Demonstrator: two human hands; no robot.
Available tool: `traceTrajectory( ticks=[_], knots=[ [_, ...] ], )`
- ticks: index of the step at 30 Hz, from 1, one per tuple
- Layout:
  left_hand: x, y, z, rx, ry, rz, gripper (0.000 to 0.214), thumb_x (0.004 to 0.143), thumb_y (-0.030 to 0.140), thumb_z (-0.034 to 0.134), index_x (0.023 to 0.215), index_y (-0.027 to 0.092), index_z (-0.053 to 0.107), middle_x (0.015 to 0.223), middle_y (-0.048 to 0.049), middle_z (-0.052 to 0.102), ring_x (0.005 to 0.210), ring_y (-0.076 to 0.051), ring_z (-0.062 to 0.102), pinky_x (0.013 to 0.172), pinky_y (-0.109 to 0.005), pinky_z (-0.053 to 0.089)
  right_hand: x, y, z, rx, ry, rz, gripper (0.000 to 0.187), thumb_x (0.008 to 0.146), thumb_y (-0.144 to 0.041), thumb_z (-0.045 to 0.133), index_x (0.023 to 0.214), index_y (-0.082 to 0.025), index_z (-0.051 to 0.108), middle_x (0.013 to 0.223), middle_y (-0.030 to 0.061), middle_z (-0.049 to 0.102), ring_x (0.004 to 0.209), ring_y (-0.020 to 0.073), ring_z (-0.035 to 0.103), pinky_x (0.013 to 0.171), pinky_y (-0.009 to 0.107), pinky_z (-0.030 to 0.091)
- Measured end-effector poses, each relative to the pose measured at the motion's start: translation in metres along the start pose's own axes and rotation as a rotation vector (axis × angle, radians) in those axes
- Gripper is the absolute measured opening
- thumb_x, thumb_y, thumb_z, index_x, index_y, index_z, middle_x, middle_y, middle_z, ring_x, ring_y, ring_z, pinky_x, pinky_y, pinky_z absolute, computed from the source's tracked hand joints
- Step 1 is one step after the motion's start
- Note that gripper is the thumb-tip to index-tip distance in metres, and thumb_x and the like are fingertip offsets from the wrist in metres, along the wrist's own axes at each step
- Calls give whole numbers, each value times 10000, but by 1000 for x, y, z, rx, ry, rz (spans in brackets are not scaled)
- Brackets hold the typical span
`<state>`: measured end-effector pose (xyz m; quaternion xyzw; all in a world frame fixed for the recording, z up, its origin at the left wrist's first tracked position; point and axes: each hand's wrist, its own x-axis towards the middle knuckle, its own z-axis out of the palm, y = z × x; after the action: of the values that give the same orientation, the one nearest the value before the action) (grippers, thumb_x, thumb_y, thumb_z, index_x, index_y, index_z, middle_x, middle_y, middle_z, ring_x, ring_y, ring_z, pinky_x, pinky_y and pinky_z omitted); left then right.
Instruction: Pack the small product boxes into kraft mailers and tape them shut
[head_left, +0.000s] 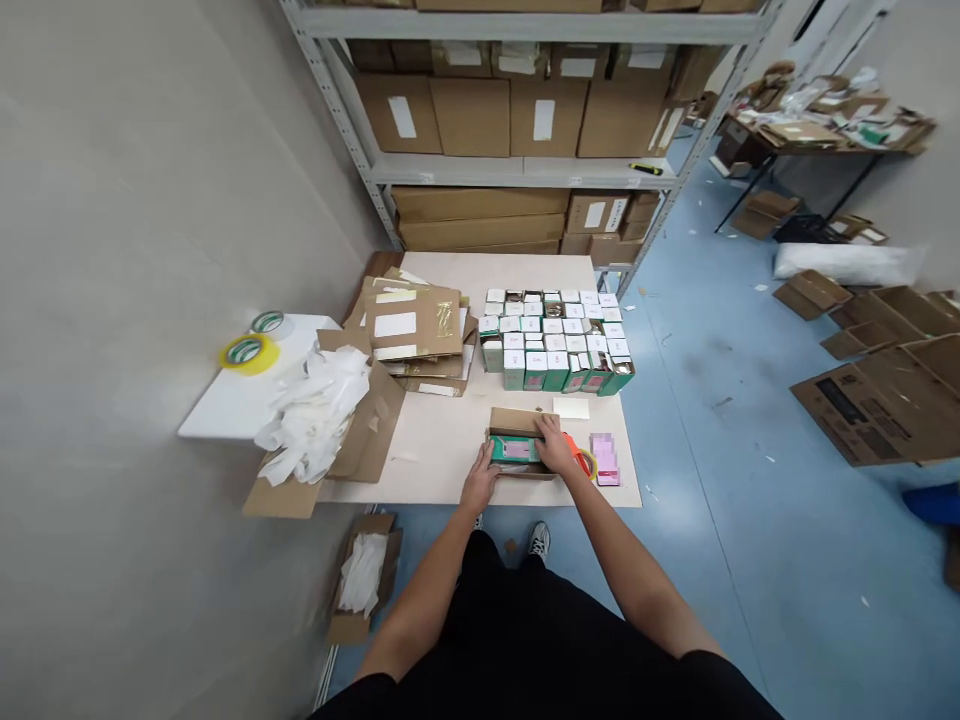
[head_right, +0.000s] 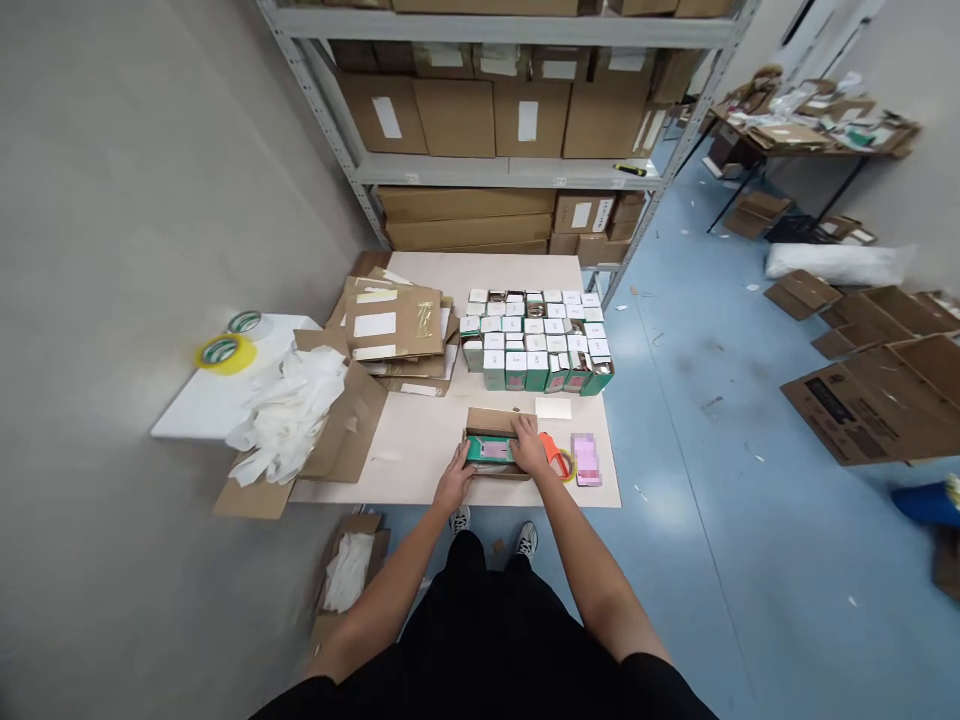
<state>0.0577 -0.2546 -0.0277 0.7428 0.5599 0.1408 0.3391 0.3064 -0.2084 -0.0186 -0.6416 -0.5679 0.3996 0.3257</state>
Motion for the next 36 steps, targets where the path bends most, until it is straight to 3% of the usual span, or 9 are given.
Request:
traceTrajectory(
  ticks=[6, 9, 12, 17, 23, 26, 30, 32, 36],
  knots=[
    [-54, 16, -13, -87, 214, 43, 204, 977, 229, 544, 988, 225, 747, 1714, -22, 281, 1590, -287, 238, 1275, -533, 313, 9, -21, 9, -91, -88, -110, 569, 846, -265, 649, 1413, -300, 627, 1533, 74, 563, 1561, 361, 267, 1269, 650, 62],
    [-73, 16, -25, -71, 299, 61, 172, 966, 194, 566, 956, 216, 736, 1735, -32, 211, 1584, -308, 253, 1274, -535, 317, 17, -47, 25, -103, -87, -206, 574, 865, -303, 619, 1439, -301, 605, 1566, 71, 525, 1562, 362, 268, 1259, 673, 32],
    [-87, 6, -40, -23, 346, 23, 175, 967, 170, 554, 926, 206, 720, 1748, -35, 149, 1593, -303, 226, 1263, -535, 337, 30, -85, 48, -103, -117, -315, 561, 864, -325, 613, 1422, -269, 623, 1584, 77, 500, 1566, 351, 264, 1274, 640, 87],
    [-109, -24, -72, -1, 379, -73, 157, 956, 177, 569, 914, 220, 714, 1740, -28, 187, 1588, -305, 239, 1229, -546, 388, 58, -157, 103, 7, -202, -445, 545, 841, -341, 656, 1382, -275, 658, 1577, 46, 506, 1542, 311, 322, 1294, 534, 208],
    [-128, -71, -106, -7, 375, -141, 170, 946, 200, 566, 910, 226, 729, 1721, 1, 260, 1597, -321, 200, 1243, -537, 371, 92, -234, 190, -70, -366, -583, 592, 839, -259, 670, 1428, -305, 625, 1646, 14, 410, 1509, 320, 374, 1277, 502, 263],
    [-131, -96, -115, -23, 375, -169, 177, 938, 204, 577, 925, 262, 743, 1715, 41, 271, 1596, -308, 206, 1255, -502, 363, 109, -271, 231, -239, -420, -643, 681, 827, -169, 671, 1485, -311, 571, 1711, 7, 280, 1521, 334, 345, 1244, 483, 322],
    [-129, -122, -123, -22, 391, -130, 176, 941, 193, 577, 932, 267, 736, 1726, 73, 229, 1597, -305, 201, 1259, -503, 358, 131, -309, 273, -677, -467, -646, 827, 841, -121, 666, 1600, -314, 399, 1759, 51, 98, 1520, 368, 332, 1158, 476, 414],
    [-127, -130, -127, -19, 393, -117, 173, 949, 189, 570, 913, 246, 729, 1737, 63, 192, 1595, -316, 203, 1247, -509, 374, 138, -320, 288, -836, -467, -626, 763, 871, -117, 636, 1579, -311, 429, 1756, 71, 122, 1480, 362, 395, 1106, 455, 455],
    [-125, -140, -137, -15, 388, -98, 165, 936, 157, 580, 917, 221, 730, 1740, 38, 189, 1580, -331, 243, 1225, -526, 401, 145, -325, 305, -909, -388, -647, 409, 935, -151, 570, 1307, -270, 690, 1669, 69, 368, 1366, 308, 515, 1022, 394, 501]
  ],
)
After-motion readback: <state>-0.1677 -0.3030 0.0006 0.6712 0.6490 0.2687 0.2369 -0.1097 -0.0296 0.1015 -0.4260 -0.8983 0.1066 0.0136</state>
